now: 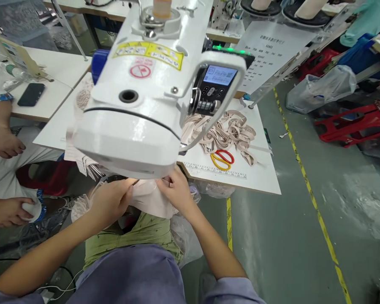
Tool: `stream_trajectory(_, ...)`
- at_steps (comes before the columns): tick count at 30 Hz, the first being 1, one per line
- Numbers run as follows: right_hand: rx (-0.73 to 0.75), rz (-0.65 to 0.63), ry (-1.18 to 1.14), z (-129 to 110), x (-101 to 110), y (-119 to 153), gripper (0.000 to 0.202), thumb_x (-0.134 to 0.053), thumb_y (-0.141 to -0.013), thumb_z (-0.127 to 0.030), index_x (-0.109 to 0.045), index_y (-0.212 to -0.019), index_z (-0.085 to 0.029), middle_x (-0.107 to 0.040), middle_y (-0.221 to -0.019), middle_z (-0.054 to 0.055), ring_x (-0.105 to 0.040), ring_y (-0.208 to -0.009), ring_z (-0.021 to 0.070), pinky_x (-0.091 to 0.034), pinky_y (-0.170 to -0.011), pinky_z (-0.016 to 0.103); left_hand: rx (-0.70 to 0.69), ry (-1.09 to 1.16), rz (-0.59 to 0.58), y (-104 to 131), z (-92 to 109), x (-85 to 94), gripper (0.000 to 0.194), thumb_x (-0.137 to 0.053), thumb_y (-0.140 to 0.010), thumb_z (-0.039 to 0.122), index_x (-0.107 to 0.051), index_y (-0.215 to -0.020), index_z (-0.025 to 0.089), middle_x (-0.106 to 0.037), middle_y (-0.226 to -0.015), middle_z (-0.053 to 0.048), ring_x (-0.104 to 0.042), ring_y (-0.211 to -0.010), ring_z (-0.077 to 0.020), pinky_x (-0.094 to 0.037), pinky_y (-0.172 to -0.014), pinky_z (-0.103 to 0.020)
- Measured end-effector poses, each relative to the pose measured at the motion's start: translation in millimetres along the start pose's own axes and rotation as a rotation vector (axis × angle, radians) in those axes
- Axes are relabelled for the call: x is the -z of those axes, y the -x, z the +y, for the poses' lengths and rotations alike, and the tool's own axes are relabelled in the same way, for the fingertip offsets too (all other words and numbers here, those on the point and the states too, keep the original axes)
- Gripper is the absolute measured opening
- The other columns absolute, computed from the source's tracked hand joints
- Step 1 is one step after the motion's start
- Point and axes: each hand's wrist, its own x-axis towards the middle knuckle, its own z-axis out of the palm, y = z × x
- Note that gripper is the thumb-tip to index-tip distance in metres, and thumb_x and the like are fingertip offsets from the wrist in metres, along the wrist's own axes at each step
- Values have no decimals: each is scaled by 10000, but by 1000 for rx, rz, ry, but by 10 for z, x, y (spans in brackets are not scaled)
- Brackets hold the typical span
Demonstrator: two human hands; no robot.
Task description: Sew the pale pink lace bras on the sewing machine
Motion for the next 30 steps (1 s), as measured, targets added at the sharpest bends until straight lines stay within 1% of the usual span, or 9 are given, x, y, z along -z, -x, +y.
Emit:
stream_trajectory(5, 3, 34, 31, 114, 11, 200, 184, -600, -916, -397, -636, -946, -219, -592, -780, 2, -533, -684, 154, -419, -620, 268, 291, 482, -32, 36, -40, 40, 343, -422, -998, 444, -575, -1153, 178, -703, -1004, -62, -662, -860, -190, -477, -640, -255)
stream_trajectory(10, 40, -107, 64, -136, -54, 639, 225, -538, -967, -346, -645, -827, -207, -603, -692, -11, -535, -620, 135, -397, -594, 256, 276, 796, -342, 70, -128, 54, 428, -516, -932, 549, -667, -1066, 172, -695, -1046, -77, -628, -935, -224, -489, -765, -288)
stream_trajectory(14, 70, -271, -81, -408, -264, 946, 233, -549, -957, -333, -612, -771, -209, -534, -612, -31, -504, -563, 123, -385, -553, 246, 224, 1144, -589, 242, -209, 75, 414, -567, -902, 553, -673, -873, 154, -636, -773, -37, -576, -703, -173, -457, -623, -259)
stream_trajectory(16, 45, -291, -169, -466, -467, 939, 228, -534, -963, -362, -635, -823, -212, -568, -657, -18, -537, -603, 134, -422, -591, 256, 317, 1208, -501, 375, -293, 144, 437, -529, -926, 556, -647, -819, 148, -579, -692, -16, -518, -619, -141, -424, -566, -243)
stream_trajectory(18, 28, -333, -281, -478, -746, 833, 247, -573, -935, -438, -662, -994, -215, -660, -885, 38, -622, -813, 177, -493, -732, 295, 426, 1149, -360, 521, -410, 250, 426, -536, -928, 536, -636, -803, 141, -565, -697, -8, -498, -609, -123, -405, -551, -227)
stream_trajectory(20, -5, -400, -464, -479, -1071, 685, 467, -661, -847, -541, -618, -1185, -222, -640, -1159, 90, -611, -1068, 233, -508, -901, 356, 474, 1026, -297, 656, -537, 358, 414, -550, -921, 516, -638, -787, 134, -558, -694, -1, -488, -604, -115, -385, -541, -217)
stream_trajectory(23, -290, -369, -835, -487, -1510, 520, 510, -665, -811, -602, -603, -1162, -238, -650, -1038, 51, -640, -944, 194, -546, -847, 331, 465, 860, -282, 804, -697, 424, 422, -515, -933, 497, -632, -754, 133, -547, -658, 6, -496, -600, -124, -382, -552, -224)
stream_trajectory(26, -596, -152, -1022, -439, -1753, 518, 335, -683, -819, -513, -607, -986, -233, -577, -773, -31, -562, -647, 112, -531, -666, 246, 460, 672, -196, 885, -797, 306, 327, -520, -927, 426, -657, -829, 146, -623, -762, -15, -580, -725, -166, -435, -663, -249)
stream_trajectory(30, -472, 100, -843, -254, -1808, 698, 244, -694, -844, -398, -596, -952, -203, -603, -883, -9, -580, -757, 109, -515, -763, 257, 640, 575, 59, 942, -793, -107, 257, -588, -883, 385, -651, -962, 149, -658, -936, -70, -594, -885, -200, -463, -770, -286)
